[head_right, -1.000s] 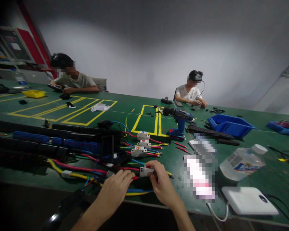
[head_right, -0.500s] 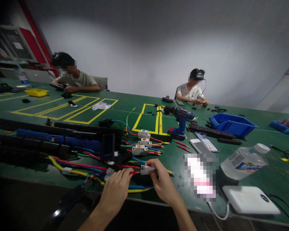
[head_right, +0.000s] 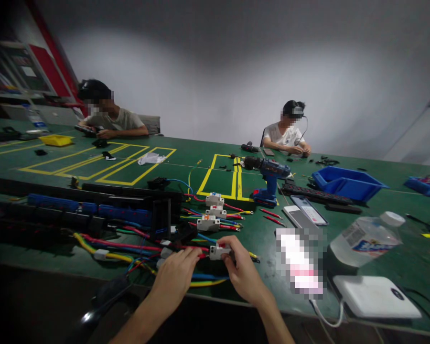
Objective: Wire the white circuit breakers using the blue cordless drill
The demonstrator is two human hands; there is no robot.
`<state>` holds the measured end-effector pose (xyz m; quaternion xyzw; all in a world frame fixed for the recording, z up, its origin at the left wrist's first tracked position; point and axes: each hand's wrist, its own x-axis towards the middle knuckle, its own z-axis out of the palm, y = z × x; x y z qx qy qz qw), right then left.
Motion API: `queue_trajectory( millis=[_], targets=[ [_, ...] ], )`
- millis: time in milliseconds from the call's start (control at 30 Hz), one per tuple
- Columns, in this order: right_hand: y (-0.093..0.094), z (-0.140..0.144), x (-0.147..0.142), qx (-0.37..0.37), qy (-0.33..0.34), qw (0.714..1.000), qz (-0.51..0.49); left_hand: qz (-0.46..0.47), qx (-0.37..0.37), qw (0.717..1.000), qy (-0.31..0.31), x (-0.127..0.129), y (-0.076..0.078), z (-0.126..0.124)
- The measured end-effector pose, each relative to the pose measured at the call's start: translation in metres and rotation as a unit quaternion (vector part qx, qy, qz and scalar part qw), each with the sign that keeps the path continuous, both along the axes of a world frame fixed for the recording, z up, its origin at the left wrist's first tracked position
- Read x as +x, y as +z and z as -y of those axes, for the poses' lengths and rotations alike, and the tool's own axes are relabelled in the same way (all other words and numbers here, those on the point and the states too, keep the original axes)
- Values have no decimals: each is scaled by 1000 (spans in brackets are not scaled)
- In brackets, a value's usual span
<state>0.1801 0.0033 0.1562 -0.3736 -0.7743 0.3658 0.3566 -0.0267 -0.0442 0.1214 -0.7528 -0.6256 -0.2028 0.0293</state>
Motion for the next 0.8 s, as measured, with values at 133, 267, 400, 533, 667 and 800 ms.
queue_trajectory(
  millis=[133, 267, 400, 533, 667, 800],
  targets=[
    [1, 0, 1, -3, 6, 1000, 3, 44, 28, 999, -12, -1, 5, 3],
    [2, 1, 1, 1, 8, 1000, 5, 76, 58, 995, -33, -2, 6, 4],
    [4, 2, 0, -2, 6, 1000, 6, 93, 86, 991, -42, -2, 5, 4],
    [9, 5, -2, -9, 9, 1000, 10, 90, 87, 991, -41, -1, 5, 6],
    [11, 7, -3, -6, 8, 1000, 6, 84, 93, 991, -40, -2, 5, 7],
    [11, 7, -3, -4, 3, 1000, 2, 83, 109, 990, -32, -1, 2, 8]
  ],
)
